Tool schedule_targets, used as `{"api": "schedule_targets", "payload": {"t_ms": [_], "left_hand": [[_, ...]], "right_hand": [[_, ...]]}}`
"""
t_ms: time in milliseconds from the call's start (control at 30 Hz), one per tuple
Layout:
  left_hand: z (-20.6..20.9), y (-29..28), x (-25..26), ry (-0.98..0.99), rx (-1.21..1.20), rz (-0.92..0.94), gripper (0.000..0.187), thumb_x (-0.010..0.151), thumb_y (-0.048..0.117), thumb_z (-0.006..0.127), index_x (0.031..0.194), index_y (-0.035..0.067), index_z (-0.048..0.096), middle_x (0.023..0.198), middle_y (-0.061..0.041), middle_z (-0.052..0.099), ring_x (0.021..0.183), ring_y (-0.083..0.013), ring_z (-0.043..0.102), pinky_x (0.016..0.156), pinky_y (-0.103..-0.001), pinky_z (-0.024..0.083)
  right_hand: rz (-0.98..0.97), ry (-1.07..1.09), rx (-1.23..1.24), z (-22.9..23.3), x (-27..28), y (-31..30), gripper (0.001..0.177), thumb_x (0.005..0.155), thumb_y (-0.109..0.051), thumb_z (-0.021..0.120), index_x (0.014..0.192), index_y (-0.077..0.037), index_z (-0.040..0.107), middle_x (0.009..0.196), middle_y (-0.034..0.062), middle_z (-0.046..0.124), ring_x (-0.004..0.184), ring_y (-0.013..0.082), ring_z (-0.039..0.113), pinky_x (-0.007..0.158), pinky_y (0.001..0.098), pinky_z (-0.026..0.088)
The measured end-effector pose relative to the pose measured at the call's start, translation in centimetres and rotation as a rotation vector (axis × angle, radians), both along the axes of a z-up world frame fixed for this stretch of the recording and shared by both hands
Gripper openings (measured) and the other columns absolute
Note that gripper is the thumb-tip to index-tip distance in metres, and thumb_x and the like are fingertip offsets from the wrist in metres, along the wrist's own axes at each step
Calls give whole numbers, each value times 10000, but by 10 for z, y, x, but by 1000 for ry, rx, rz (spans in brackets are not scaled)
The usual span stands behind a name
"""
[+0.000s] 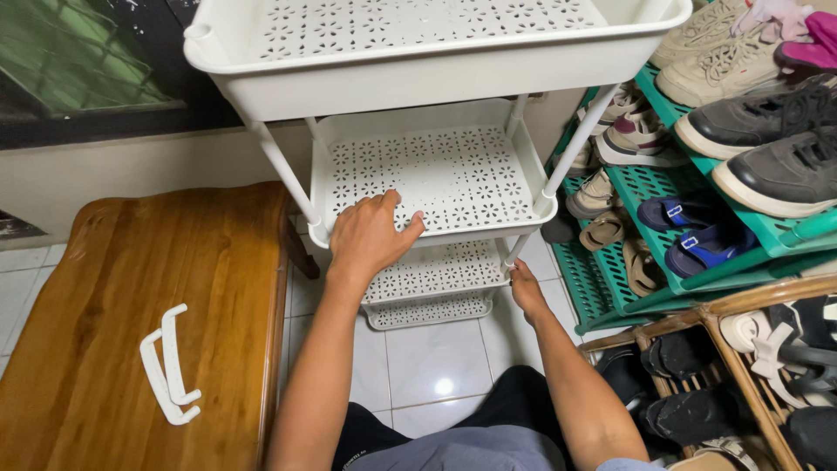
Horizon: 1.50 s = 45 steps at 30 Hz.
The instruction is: The person assembles a white plastic three-tier storage shelf by stacking perforated trays onto vertical poles and attaching two side handles to the top tray. The person aligns each tray and secures the handles, completing the assembly.
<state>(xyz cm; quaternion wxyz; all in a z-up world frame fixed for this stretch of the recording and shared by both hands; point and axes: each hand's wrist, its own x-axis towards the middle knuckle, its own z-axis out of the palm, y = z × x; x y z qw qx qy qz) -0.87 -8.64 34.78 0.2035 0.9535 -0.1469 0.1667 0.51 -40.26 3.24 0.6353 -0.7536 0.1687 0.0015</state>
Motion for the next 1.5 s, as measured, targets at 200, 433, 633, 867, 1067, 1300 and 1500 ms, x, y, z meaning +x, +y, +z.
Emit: {"api": "schedule_targets", "payload": {"t_ms": [200,433,633,867,1067,1300,1500], "left_hand": [[-1,1,-1,-37,-2,-10,471,849,445,700,1013,4,722,799,-218,722,761,-380,703,735,-501,548],[-3,-2,1,-48,-31,-19,455,842,430,699,995,2,726,827,-201,735,761,-361,714,704,-490,555],[-2,0,-1,2,-12,15,450,847,420,699,1026,8,727,807,-196,734,743,-342,720,700,-481,561],[-2,-2,0,-58,-21,-6,438,840,416,724,1001,8,725,796,-187,728,727,-335,710,691,-481,559],[-16,15,-8,-492,-373,-208,284,882,262,736,1039,28,706,777,-89,638,733,-238,638,667,-379,515],[-45,95,12,-709,-1165,165,103,1074,68,531,1162,13,536,936,-58,544,717,-105,424,643,-238,356],[-70,141,98,-19,-1295,128,257,1042,172,515,1261,49,568,1004,-54,594,812,-141,474,718,-292,403]], "right_hand": [[-343,-415,260,89,-3,-6,486,982,-245,448,1424,-51,504,1450,84,593,1269,240,574,1044,413,426],[-119,-471,154,210,-1,3,563,979,-269,556,1492,-91,410,1268,137,581,1082,198,486,922,365,377],[32,-474,295,214,2,15,471,926,-211,504,1368,-50,525,1218,46,600,1122,141,532,1005,306,402],[23,-527,231,205,15,10,476,904,-173,482,1361,-47,524,1186,43,585,1123,166,503,1026,323,377],[8,-533,292,202,10,13,525,922,-207,459,1428,-68,476,1264,42,576,1201,168,486,1074,319,338],[5,-549,250,200,7,14,516,940,-229,457,1425,-55,479,1308,66,571,1247,188,477,1111,339,318],[-7,-554,243,202,7,18,497,956,-251,446,1409,-53,495,1292,73,574,1241,189,479,1108,342,322]]}}
